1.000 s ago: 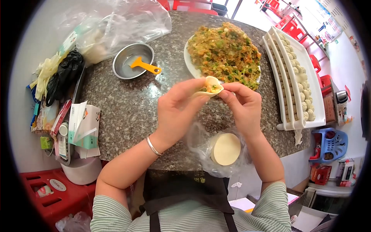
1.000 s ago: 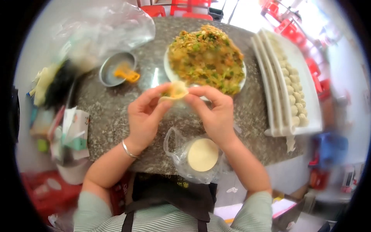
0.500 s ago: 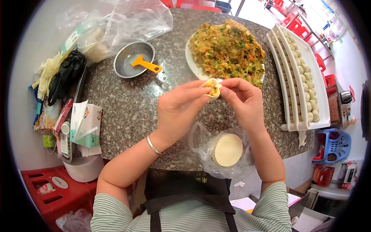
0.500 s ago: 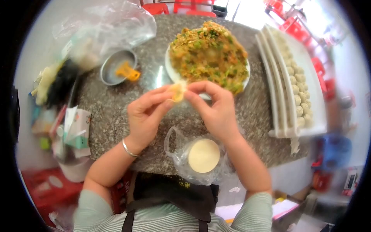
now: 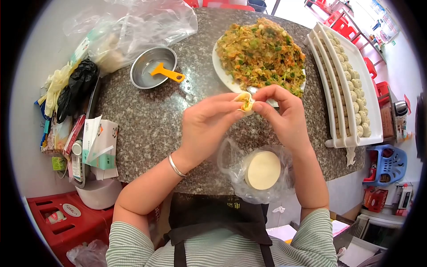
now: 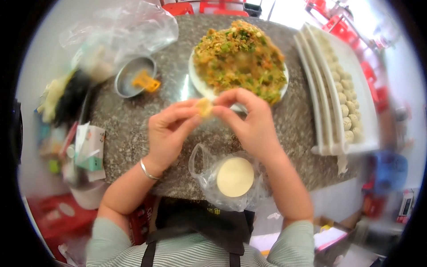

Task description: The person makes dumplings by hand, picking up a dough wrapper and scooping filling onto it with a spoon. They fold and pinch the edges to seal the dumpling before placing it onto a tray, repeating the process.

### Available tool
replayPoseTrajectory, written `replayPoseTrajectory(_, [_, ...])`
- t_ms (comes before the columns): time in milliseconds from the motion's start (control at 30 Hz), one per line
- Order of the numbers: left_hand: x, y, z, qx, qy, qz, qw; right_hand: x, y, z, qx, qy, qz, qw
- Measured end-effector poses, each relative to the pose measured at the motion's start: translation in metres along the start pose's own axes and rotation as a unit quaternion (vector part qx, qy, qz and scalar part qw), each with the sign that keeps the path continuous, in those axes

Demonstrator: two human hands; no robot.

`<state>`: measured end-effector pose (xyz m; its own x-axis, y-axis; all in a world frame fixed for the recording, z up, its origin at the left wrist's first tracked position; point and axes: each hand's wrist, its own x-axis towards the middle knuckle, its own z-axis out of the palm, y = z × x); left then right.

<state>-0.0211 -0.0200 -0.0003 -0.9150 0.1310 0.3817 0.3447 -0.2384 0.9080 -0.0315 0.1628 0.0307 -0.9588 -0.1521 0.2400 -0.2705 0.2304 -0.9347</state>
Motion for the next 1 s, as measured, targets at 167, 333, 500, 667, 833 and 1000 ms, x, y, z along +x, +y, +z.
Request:
replayPoseTrajectory(167, [-0.0016,0.0019,0.0018,-0.017,0.013,-0.041,0.999,-0.0037,0.0042,0.0029,-0.04,0.012,-0.089,0.995])
replayPoseTrajectory(333, [0.0007,0.004,-0.0012,-0.026,0.039,-0.101,0.994,-0.0037,0.0015,0.0059,-0.091,0.024,-0.138,0.986])
replayPoseTrajectory(500, [0.0015,-0.0003,-0.0013,-0.047,0.01,-0.067,0.997,-0.003,0.0011,0.0,-0.023,0.03,-0.043,0.998])
replayPoseTrajectory(667, [-0.0017,-0.0021,-0.0015,-0.051,-0.006,-0.048,0.998,-0.0013,0.0008,0.0006,-0.037,0.002,-0.076,0.996])
replayPoseTrajectory(833, [-0.0009,0.0038,-0.0006,-0.056,0.02,-0.091,0.994,-0.0041,0.0037,0.0047,-0.088,0.021,-0.116,0.989])
replayPoseTrajectory(1000, [0.0012,0.004,0.0021,-0.077,0.051,-0.108,0.99,-0.0042,0.0034,0.0036,-0.094,0.026,-0.12,0.988])
